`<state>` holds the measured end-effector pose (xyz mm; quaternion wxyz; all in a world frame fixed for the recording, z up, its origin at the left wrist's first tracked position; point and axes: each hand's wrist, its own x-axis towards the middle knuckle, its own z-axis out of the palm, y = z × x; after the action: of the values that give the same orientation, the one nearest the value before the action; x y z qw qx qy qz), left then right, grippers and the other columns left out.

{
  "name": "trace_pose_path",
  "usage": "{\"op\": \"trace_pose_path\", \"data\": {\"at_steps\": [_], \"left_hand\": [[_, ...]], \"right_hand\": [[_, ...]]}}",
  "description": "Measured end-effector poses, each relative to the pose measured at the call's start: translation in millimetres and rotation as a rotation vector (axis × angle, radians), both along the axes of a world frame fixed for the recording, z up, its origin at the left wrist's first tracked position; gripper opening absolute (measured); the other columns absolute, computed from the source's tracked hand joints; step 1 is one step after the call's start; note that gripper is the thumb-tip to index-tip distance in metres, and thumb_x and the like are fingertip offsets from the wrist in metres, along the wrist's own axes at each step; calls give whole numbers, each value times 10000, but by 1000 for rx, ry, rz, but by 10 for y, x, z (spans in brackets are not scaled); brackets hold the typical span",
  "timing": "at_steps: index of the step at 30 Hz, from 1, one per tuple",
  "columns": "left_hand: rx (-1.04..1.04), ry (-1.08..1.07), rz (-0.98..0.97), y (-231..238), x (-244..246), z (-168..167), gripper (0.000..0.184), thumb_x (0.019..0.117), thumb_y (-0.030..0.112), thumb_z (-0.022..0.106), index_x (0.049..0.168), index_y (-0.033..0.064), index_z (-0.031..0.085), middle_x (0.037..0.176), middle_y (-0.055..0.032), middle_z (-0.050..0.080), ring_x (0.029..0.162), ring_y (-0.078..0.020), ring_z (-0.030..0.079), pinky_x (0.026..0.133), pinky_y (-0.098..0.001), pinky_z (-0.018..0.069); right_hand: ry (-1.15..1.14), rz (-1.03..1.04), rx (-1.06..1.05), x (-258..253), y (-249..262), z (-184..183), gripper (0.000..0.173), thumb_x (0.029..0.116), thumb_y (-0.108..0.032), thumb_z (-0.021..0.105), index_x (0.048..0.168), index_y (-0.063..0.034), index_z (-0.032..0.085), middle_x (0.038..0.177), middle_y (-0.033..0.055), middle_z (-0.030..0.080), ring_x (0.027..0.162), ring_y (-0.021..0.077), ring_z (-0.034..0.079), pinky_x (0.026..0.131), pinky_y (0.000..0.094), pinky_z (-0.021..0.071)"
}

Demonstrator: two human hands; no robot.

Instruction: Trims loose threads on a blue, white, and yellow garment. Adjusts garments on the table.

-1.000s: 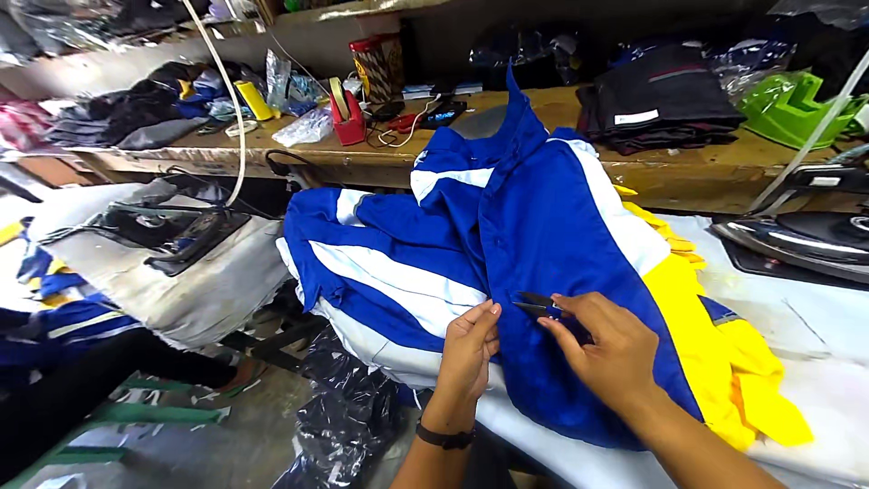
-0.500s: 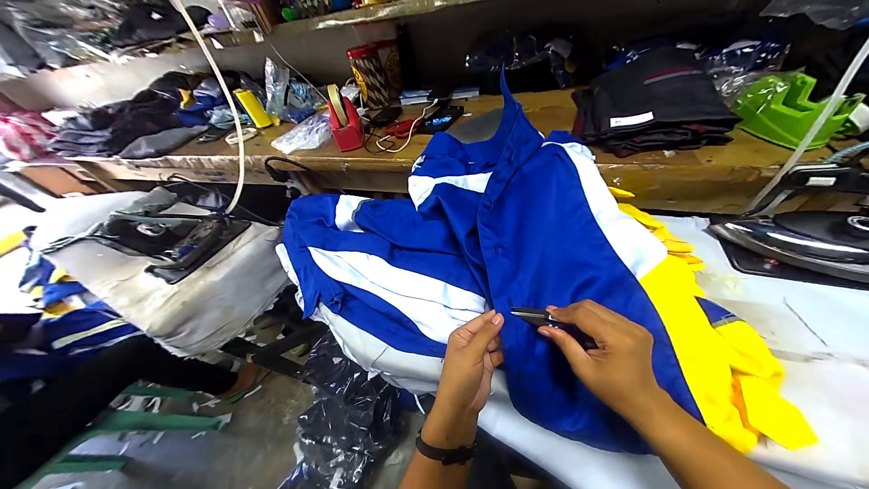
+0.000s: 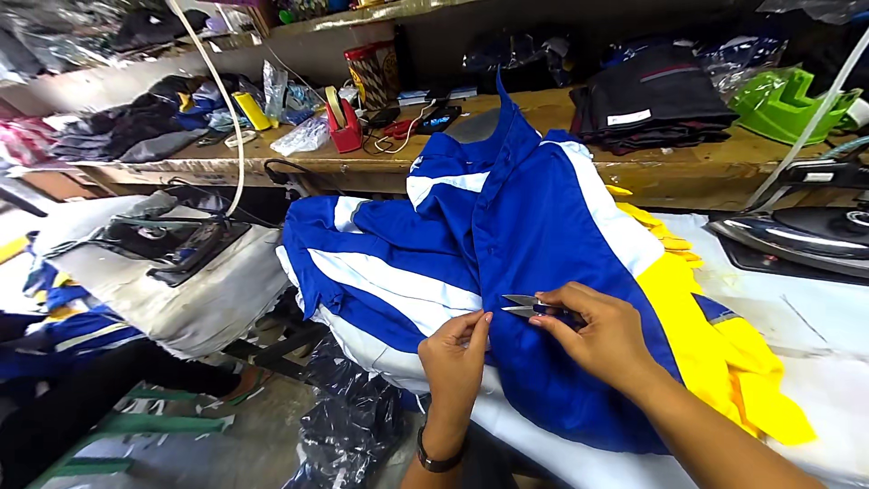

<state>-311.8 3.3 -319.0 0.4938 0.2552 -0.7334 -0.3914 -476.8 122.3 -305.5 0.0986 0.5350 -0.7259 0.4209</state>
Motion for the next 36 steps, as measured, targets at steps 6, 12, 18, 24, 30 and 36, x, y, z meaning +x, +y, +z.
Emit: {"op": "trace_pose_path", "data": {"at_steps": [6,12,18,24,30,36], "left_hand": [[-331,-104,213,-170,43,-38,133,917,173,721,940,88,820,1060,-70,780,999,-140,746,853,-301,600],[-366,-97,190,-169,9,7,130,912,190,721,919,112,824,1102,-61,770,1040,-158,721,896,-317,572],[-361,-106,145,-148,25,29,138,923,204,714,911,123,825,1099,-36,772,1056,-144,714,914,-309,561],[140,-241,-68,-244,85,16,394,1048,301,508,1234,-5,673,1129,-86,747,1005,-121,720,867,-317,583],[560,-5,-321,-108,-142,0,184,957,61,663,1096,-59,675,854,-48,729,756,-75,697,730,-245,591],[543,189,-360,176,-145,-27,99,948,-6,635,982,-42,721,873,-51,740,805,-80,709,779,-250,601]], "right_hand": [[8,11,-1,54,-86,-34,333,946,-438,641,1030,-150,784,878,-17,729,709,113,642,604,324,499],[68,4,27,59,-162,-45,306,961,-400,629,1009,-141,786,893,8,743,768,173,698,629,400,537],[90,13,32,41,-188,-42,289,975,-372,618,965,-138,788,895,27,754,821,205,730,645,442,549],[-331,60,-34,35,-46,-10,356,950,-439,651,1089,-116,708,826,-68,651,663,-3,539,590,192,448],[-942,418,-72,285,218,-27,384,1099,-305,352,1073,-113,683,662,-156,421,508,-58,345,462,111,285],[-1360,661,17,514,396,-78,425,1079,-548,361,890,-205,525,693,-113,450,506,-35,410,455,111,368]]}}
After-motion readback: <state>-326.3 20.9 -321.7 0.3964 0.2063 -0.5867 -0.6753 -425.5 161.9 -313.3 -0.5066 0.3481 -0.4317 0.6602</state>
